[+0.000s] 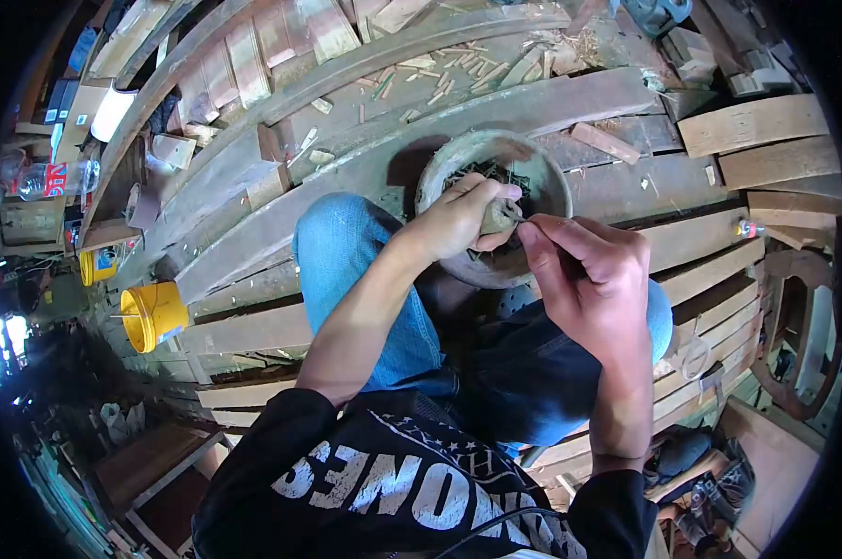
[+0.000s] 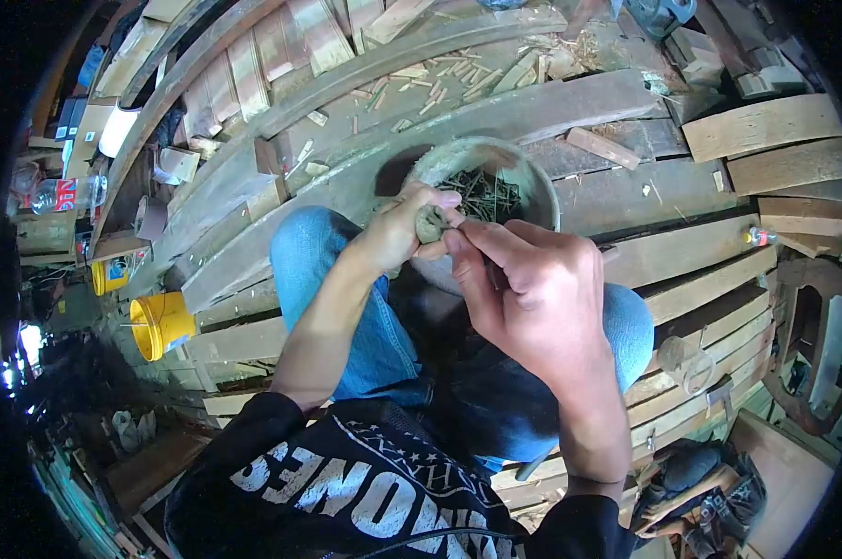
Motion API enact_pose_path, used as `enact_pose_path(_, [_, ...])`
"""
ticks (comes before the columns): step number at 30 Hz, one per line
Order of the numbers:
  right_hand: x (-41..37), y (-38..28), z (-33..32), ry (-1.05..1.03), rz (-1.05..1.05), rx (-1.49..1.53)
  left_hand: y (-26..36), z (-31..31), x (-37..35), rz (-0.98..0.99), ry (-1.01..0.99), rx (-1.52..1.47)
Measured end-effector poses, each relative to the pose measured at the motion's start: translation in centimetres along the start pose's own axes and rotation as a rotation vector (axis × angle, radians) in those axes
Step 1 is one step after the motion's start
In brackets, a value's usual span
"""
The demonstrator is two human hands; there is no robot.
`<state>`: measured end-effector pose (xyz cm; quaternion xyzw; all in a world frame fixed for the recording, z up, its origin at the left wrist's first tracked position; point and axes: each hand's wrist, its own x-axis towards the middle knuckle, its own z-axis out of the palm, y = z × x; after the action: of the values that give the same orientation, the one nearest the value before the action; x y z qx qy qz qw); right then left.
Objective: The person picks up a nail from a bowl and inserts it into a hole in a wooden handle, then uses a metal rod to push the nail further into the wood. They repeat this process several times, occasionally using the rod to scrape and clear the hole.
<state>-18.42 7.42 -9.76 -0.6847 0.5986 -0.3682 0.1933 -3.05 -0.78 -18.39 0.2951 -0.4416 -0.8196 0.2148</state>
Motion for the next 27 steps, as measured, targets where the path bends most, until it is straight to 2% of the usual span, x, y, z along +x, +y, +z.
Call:
enact_pose_path(1, [-0.1,-0.2,-0.1,0.001,0.003,0.001,0.3,-0.2,0.1,-0.038,-0.033,0.073])
enact_pose_path(3, [-0.1,-0.7,-0.5,-0.019,-0.042,-0.286,0.4,-0.6,0.5,-0.077,-0.069,0.145])
enact_pose_path(5, [-0.3,-0.8,-0.7,-0.056,-0.054,-0.392,0.3,-0.8,0.7,-0.104,-0.056,0.274])
enact_pose_path(8, [-0.4,-0.6,-0.9,-0.155,-0.097,-0.548,0.0,-0.6,0.5,-0.207,-0.011,0.225])
enact_pose_path(9, [-0.4,-0.5,-0.9,-0.215,-0.130,-0.602,0.0,-0.6,0.2,-0.211,-0.011,0.232])
enact_pose_path(11, [0.3,-0.9,-1.7,-0.271,-0.206,-0.645,0.0,-0.4,-0.9,-0.114,0.108,0.498])
enact_pose_path(12, [0.5,-0.9,-1.9,-0.330,-0.279,-0.692,1.7,1.0,-1.5,-0.307,0.157,0.483])
enact_pose_path(13, [0.5,-0.6,-1.7,-0.326,-0.263,-0.684,1.5,0.8,-1.8,-0.321,0.149,0.492])
enact_pose_path(15, [1.0,0.7,-1.8,-0.297,-0.359,-0.606,0.4,-0.1,-2.2,-0.004,0.038,0.902])
enact_pose_path(16, [0.9,1.9,-1.4,-0.245,-0.365,-0.524,-0.1,-1.4,-0.9,-0.140,-0.041,0.737])
enact_pose_path(17, [0.8,3.0,-0.8,-0.248,-0.358,-0.536,-0.7,-2.0,-0.3,-0.135,-0.053,0.731])
enact_pose_path(19, [1.2,4.6,-0.2,-0.126,-0.263,-0.451,-0.9,-2.4,0.5,-0.282,-0.115,0.575])
enact_pose_path(20, [1.6,4.9,-0.8,-0.124,-0.268,-0.461,-3.8,-3.0,0.9,0.029,-0.533,1.023])
enact_pose_path(21, [1.7,4.9,-1.7,-0.052,-0.160,-0.451,-3.8,-1.6,0.0,-0.376,-0.451,0.826])
enact_pose_path(23, [2.8,4.6,-3.5,0.135,0.043,-0.427,-3.0,-1.8,-0.7,-0.074,-0.301,0.846])
enact_pose_path(24, [3.4,4.7,-4.3,0.236,0.136,-0.428,-1.6,-1.5,-0.2,-0.247,-0.116,0.569])
enact_pose_path(25, [2.6,4.6,-2.7,0.152,-0.063,-0.105,-0.8,-1.3,-0.3,-0.424,0.071,0.260])
enact_pose_path(26, [1.7,3.8,-2.3,-0.096,-0.056,-0.097,-0.8,-3.3,0.0,-0.364,-0.192,0.040])
enact_pose_path(27, [1.5,1.9,-2.8,-0.260,0.016,-0.066,-0.5,-3.2,-0.2,-0.356,-0.164,0.020])
